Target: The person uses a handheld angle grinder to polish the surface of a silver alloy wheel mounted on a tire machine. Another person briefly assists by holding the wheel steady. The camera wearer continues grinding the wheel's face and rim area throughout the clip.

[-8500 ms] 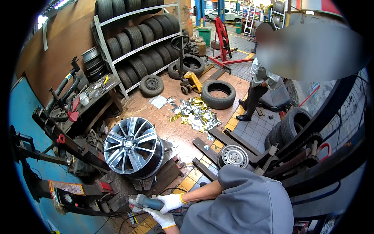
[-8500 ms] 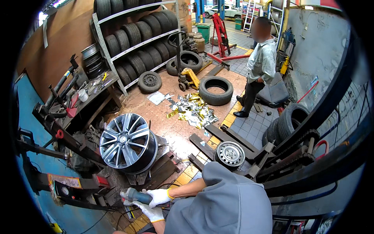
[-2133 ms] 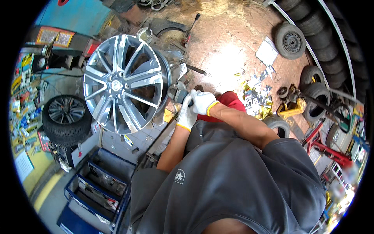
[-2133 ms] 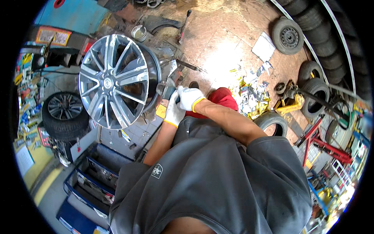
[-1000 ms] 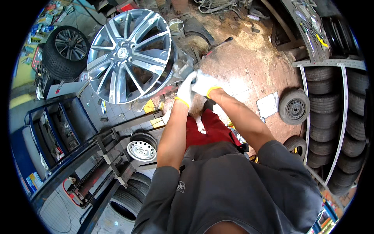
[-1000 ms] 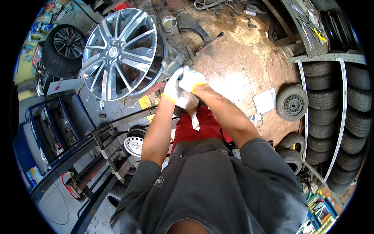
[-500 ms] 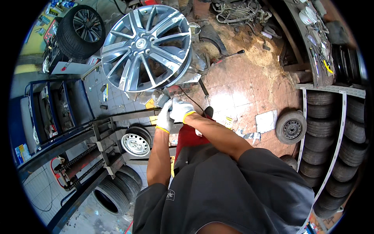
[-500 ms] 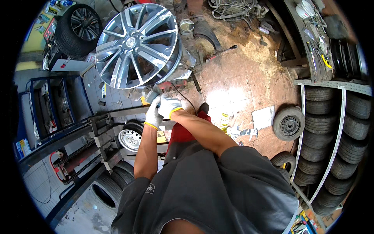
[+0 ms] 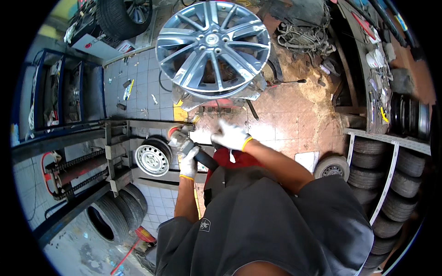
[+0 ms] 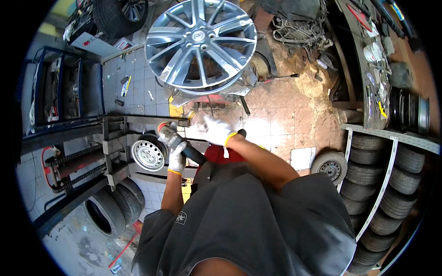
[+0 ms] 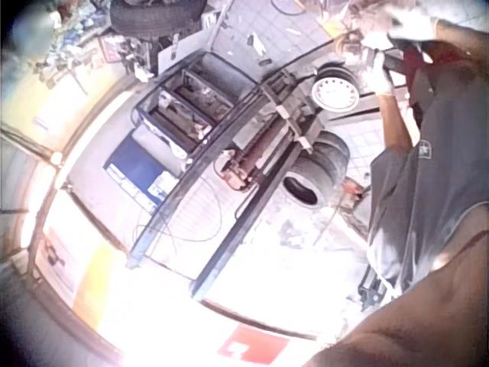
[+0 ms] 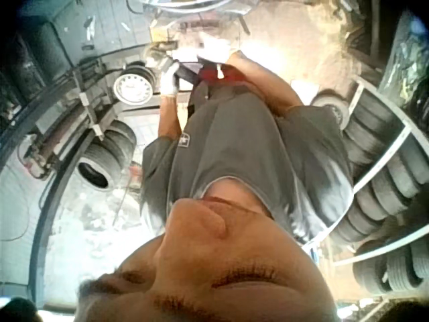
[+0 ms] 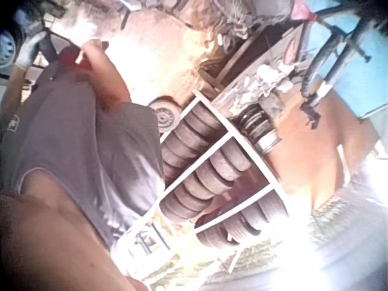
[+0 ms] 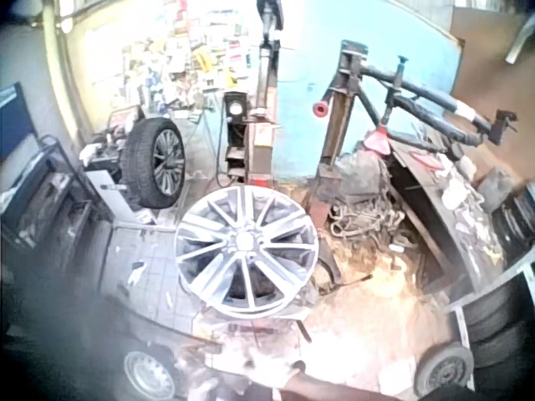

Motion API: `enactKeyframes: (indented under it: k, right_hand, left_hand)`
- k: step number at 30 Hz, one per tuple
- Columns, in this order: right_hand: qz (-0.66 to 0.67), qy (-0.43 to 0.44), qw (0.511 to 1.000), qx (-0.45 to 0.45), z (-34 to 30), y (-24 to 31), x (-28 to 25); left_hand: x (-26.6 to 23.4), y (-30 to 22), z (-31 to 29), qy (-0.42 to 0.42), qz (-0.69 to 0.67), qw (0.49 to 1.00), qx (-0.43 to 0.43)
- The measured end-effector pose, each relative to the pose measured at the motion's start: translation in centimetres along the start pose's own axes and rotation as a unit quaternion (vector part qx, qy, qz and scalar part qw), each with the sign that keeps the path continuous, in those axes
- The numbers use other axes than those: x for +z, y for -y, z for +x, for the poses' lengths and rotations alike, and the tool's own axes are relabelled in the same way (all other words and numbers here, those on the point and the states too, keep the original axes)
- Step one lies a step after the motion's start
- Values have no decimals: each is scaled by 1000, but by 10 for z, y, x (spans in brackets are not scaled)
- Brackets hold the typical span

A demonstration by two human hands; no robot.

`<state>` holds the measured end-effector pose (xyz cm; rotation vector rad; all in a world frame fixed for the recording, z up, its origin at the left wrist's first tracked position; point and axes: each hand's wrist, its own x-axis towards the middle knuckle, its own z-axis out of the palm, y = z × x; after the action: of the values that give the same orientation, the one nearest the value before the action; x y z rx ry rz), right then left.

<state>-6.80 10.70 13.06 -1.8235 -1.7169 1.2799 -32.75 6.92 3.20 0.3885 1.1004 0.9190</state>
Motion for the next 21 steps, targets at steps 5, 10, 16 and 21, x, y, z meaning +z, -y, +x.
enactKeyframes:
  k: [5,10,16,21]
  right_hand:
    - [-5,-292,952,-93,39,38,-101]
    - [-282,-270,915,-102,99,1,-152]
    - [-339,-331,865,-168,109,-16,-139]
    - [-373,-360,855,15,119,-10,-140]
  left_hand:
    - [-49,-15,-6,-71,-90,990,84]
    - [-87,-41,-3,-117,-46,982,144]
    - [-131,-52,-9,-139,24,973,182]
    - [-128,-52,-7,-153,67,967,193]
